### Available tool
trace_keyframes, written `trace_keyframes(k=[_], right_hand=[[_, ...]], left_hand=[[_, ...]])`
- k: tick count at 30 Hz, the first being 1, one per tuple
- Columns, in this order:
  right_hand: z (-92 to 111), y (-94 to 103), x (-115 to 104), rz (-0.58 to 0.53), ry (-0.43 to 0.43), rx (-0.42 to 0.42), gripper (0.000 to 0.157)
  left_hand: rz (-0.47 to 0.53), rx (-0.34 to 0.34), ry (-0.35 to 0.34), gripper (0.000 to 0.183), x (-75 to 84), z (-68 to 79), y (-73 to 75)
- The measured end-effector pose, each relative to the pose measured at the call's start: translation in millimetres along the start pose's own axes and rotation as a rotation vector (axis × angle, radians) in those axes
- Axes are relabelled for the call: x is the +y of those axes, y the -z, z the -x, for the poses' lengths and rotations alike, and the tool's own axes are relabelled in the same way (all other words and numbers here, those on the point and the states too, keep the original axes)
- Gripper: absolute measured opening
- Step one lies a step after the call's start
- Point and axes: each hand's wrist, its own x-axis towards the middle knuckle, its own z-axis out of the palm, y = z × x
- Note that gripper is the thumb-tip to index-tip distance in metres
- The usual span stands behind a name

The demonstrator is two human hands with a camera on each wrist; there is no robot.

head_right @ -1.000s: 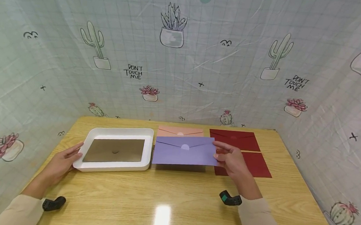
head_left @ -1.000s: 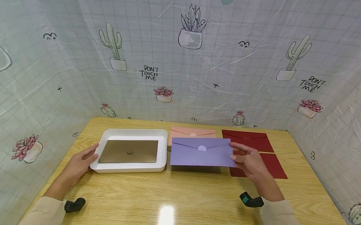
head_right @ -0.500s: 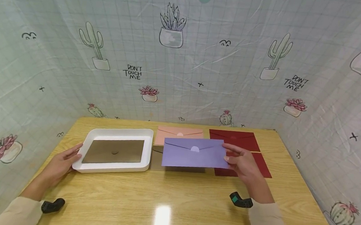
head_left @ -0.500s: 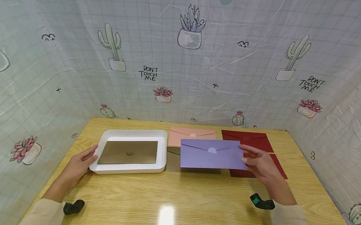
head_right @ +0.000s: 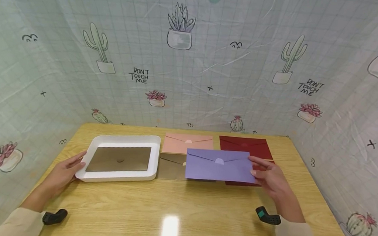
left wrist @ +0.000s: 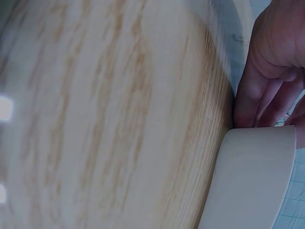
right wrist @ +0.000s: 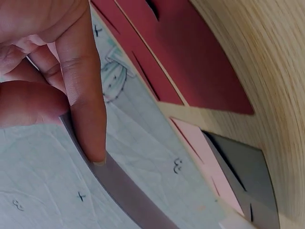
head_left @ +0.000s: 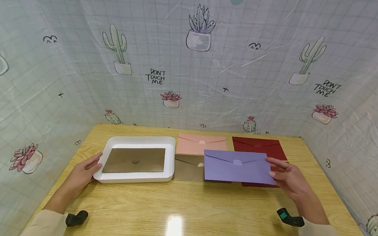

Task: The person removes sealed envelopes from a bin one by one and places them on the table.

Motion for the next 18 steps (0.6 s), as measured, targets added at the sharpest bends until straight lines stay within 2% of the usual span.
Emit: trace_keyframes(k=[11, 18], right_hand=[[15, 23.6, 6, -0.044, 0.056, -0.012, 0.05], [24, 40.1, 11, -0.034, 0.049, -0.018, 0.051]], left_hand=[[0.003, -0.003, -0.007, 0.066, -2.8, -5.0, 2.0], [-0.004, 0.002, -0.003, 0.066, -1.7, -6.7, 2.0]])
